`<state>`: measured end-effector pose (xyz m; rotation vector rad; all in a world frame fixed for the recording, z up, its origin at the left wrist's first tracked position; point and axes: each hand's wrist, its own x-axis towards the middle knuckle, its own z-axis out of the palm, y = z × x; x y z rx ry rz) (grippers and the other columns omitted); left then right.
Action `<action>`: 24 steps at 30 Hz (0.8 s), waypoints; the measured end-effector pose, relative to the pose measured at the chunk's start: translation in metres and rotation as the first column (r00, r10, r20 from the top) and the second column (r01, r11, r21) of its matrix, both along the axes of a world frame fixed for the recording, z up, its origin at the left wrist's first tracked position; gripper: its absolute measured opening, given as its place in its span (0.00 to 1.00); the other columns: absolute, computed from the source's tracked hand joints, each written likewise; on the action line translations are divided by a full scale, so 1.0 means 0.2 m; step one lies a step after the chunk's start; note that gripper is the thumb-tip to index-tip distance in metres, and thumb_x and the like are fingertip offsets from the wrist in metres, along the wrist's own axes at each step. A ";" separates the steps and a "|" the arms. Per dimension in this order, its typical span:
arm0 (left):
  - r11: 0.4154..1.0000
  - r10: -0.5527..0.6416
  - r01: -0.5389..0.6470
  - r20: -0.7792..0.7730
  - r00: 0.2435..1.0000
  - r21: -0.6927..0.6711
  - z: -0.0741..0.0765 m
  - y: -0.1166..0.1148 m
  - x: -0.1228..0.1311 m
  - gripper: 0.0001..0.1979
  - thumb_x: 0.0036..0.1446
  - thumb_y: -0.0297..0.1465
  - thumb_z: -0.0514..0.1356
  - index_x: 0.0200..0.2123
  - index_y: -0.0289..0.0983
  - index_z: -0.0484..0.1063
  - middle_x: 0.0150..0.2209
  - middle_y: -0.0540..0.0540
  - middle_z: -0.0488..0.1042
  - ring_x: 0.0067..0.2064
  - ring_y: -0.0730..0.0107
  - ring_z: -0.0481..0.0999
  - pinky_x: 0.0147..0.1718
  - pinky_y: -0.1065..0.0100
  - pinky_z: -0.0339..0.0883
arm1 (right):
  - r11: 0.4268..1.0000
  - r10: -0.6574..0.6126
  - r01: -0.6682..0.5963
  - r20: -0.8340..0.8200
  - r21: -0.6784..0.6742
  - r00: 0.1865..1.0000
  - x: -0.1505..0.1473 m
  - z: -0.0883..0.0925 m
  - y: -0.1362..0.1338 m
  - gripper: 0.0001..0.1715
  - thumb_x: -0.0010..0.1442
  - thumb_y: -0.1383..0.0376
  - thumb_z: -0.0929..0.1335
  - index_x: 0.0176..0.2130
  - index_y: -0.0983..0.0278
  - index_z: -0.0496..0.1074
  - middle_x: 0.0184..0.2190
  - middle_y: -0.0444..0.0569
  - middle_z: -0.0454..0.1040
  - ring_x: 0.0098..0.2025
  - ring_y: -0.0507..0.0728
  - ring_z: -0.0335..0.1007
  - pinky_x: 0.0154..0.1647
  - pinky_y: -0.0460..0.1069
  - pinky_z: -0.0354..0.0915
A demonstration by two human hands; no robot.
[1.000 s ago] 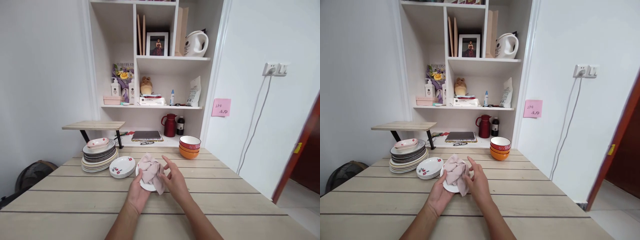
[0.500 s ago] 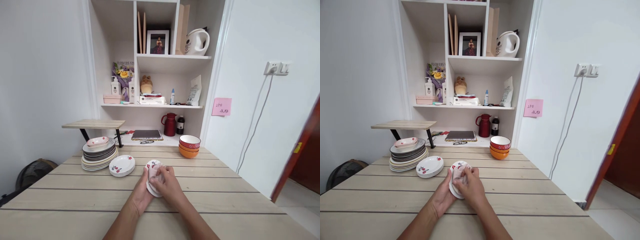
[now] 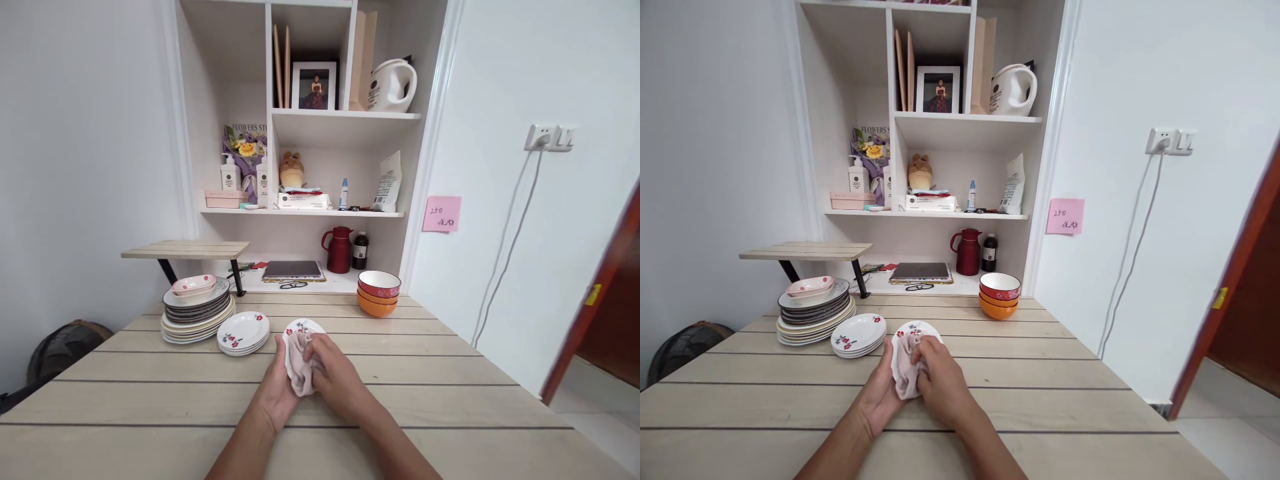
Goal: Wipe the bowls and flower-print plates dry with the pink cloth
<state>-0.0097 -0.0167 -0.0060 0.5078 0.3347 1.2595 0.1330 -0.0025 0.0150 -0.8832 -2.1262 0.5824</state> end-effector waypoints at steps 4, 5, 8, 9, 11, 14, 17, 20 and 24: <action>0.999 -0.016 0.014 -0.072 0.997 -0.038 -0.02 0.00 -0.01 0.29 0.60 0.50 0.54 0.56 0.36 0.69 0.46 0.38 0.79 0.51 0.55 0.77 0.53 0.58 0.66 | 0.997 0.058 -0.056 0.023 -0.053 0.998 -0.01 0.02 -0.05 0.13 0.54 0.64 0.69 0.41 0.59 0.68 0.51 0.49 0.65 0.52 0.60 0.63 0.52 0.53 0.61; 0.999 -0.022 0.018 -0.089 0.996 -0.041 -0.03 0.00 -0.01 0.29 0.60 0.51 0.55 0.56 0.36 0.69 0.46 0.38 0.79 0.51 0.55 0.77 0.53 0.58 0.66 | 0.997 0.050 -0.049 0.014 -0.062 0.999 -0.02 0.02 -0.06 0.13 0.55 0.61 0.69 0.41 0.59 0.68 0.52 0.49 0.64 0.53 0.60 0.62 0.52 0.53 0.61; 0.999 -0.029 0.024 -0.128 0.991 -0.038 -0.02 -0.01 0.01 0.29 0.61 0.50 0.55 0.57 0.37 0.68 0.46 0.38 0.79 0.51 0.55 0.77 0.53 0.58 0.66 | 0.998 -0.031 0.027 -0.055 -0.063 0.998 -0.05 0.01 -0.05 0.11 0.54 0.63 0.70 0.38 0.59 0.66 0.53 0.50 0.63 0.53 0.60 0.62 0.52 0.52 0.61; 0.999 -0.036 0.034 -0.124 0.992 -0.025 -0.02 -0.01 0.01 0.29 0.61 0.49 0.55 0.57 0.37 0.68 0.47 0.38 0.79 0.52 0.55 0.76 0.53 0.58 0.65 | 0.997 -0.063 0.059 -0.086 -0.056 0.994 -0.05 0.00 -0.05 0.10 0.53 0.66 0.69 0.36 0.60 0.66 0.51 0.49 0.64 0.52 0.60 0.63 0.51 0.52 0.62; 0.997 -0.081 0.082 -0.090 0.993 0.014 -0.02 -0.01 0.03 0.30 0.61 0.50 0.53 0.58 0.37 0.68 0.49 0.38 0.78 0.53 0.55 0.75 0.55 0.58 0.64 | 0.994 -0.106 0.102 -0.147 -0.033 0.983 -0.07 -0.01 -0.03 0.09 0.52 0.71 0.67 0.34 0.60 0.63 0.47 0.49 0.65 0.48 0.58 0.65 0.49 0.51 0.62; 0.985 -0.163 0.165 -0.043 0.986 0.057 -0.01 0.00 0.04 0.31 0.61 0.52 0.51 0.58 0.37 0.68 0.51 0.37 0.77 0.55 0.54 0.74 0.56 0.56 0.61 | 0.992 -0.117 0.122 -0.198 0.012 0.973 -0.07 -0.02 0.00 0.12 0.51 0.74 0.65 0.35 0.59 0.62 0.42 0.48 0.66 0.45 0.58 0.65 0.48 0.51 0.63; 0.983 -0.170 0.171 -0.030 0.985 0.063 -0.01 0.00 0.04 0.30 0.62 0.51 0.51 0.59 0.37 0.67 0.52 0.38 0.76 0.56 0.54 0.73 0.57 0.56 0.60 | 0.988 -0.143 0.151 -0.194 0.029 0.971 -0.06 -0.02 0.02 0.15 0.51 0.74 0.64 0.39 0.59 0.63 0.43 0.48 0.65 0.46 0.59 0.66 0.48 0.52 0.64; 0.990 -0.127 0.127 -0.006 0.992 0.065 -0.02 0.00 0.04 0.30 0.62 0.50 0.52 0.59 0.38 0.66 0.53 0.38 0.76 0.57 0.55 0.72 0.58 0.57 0.59 | 0.975 -0.215 0.220 -0.152 0.018 0.965 -0.04 -0.02 0.04 0.15 0.53 0.73 0.63 0.41 0.58 0.64 0.46 0.48 0.65 0.46 0.58 0.67 0.46 0.52 0.65; 0.992 -0.110 0.107 0.037 0.993 0.072 -0.03 0.01 0.03 0.32 0.61 0.51 0.51 0.61 0.37 0.65 0.54 0.37 0.75 0.59 0.54 0.70 0.60 0.55 0.57 | 0.948 -0.317 0.319 -0.073 0.017 0.946 -0.01 -0.02 0.06 0.14 0.56 0.71 0.63 0.42 0.57 0.65 0.48 0.47 0.65 0.42 0.57 0.69 0.43 0.52 0.66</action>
